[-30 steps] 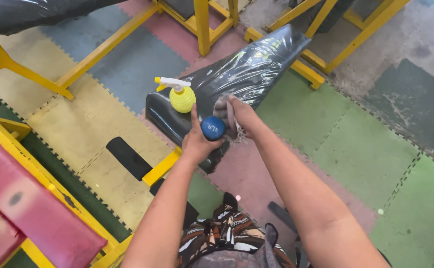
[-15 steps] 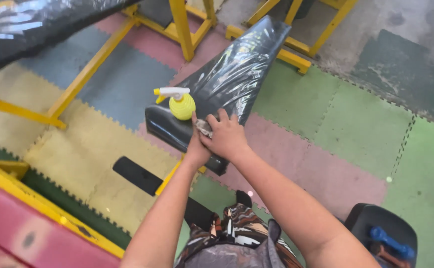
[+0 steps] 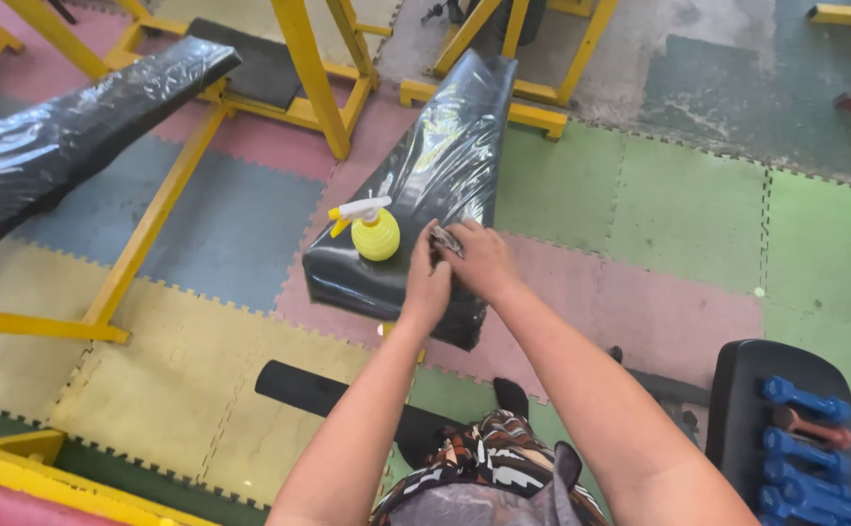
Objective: The recorder is cleaning and wiping down various dumbbells in a gym using a spray bottle and a cloth.
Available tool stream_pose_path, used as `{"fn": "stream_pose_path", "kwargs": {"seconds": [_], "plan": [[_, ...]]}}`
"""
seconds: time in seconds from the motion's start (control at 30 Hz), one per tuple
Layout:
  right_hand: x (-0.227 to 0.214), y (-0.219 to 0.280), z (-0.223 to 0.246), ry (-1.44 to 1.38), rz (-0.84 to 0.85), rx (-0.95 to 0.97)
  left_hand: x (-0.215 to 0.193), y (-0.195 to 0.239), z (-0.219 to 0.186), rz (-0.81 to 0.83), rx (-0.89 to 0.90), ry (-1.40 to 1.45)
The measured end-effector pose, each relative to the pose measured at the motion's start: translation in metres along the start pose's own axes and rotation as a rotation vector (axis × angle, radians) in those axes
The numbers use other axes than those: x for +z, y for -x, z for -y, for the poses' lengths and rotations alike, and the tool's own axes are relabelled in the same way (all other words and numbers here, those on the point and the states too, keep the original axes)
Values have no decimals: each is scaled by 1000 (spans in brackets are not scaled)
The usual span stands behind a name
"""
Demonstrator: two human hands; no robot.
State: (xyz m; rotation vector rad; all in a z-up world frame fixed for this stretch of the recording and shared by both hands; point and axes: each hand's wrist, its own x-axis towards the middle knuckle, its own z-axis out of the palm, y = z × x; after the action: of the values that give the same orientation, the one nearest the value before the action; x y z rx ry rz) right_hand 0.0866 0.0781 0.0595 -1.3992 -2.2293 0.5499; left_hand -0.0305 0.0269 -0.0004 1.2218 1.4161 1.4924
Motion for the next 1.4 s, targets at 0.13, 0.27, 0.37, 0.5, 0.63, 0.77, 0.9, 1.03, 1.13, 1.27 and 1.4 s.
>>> {"fn": "stream_pose_path", "kwargs": {"seconds": [0.13, 0.27, 0.37, 0.5, 0.63, 0.77, 0.9, 1.03, 1.13, 1.27, 1.4], "plan": [[-7, 6, -2, -158, -75, 82, 10, -8, 3, 21, 145, -93], [-19, 10, 7, -427, -111, 314, 17, -15, -28, 109, 15, -111], [-4, 14, -3, -559, -179, 409, 22, -22, -46, 171, -100, -213], [25, 12, -25, -583, -369, 432, 22, -32, -37, 280, -209, -459], [36, 9, -41, -704, -402, 544, 24, -38, -11, 277, -126, -471], [66, 8, -97, -1328, -230, 866, 24, -39, -3, 198, -58, -411], [46, 13, -97, -1831, 73, 970, 17, -46, -8, 133, -255, -285], [14, 16, -29, -1721, 128, 938, 26, -49, 7, -94, -313, -282], [39, 24, -20, -840, -175, 452, 28, -50, 22, -162, -371, -337], [35, 14, -24, -539, -149, 309, 23, -53, 24, -178, -563, 49], [39, -11, -38, -496, -105, 266, 22, -51, 32, -267, -404, -386]]}}
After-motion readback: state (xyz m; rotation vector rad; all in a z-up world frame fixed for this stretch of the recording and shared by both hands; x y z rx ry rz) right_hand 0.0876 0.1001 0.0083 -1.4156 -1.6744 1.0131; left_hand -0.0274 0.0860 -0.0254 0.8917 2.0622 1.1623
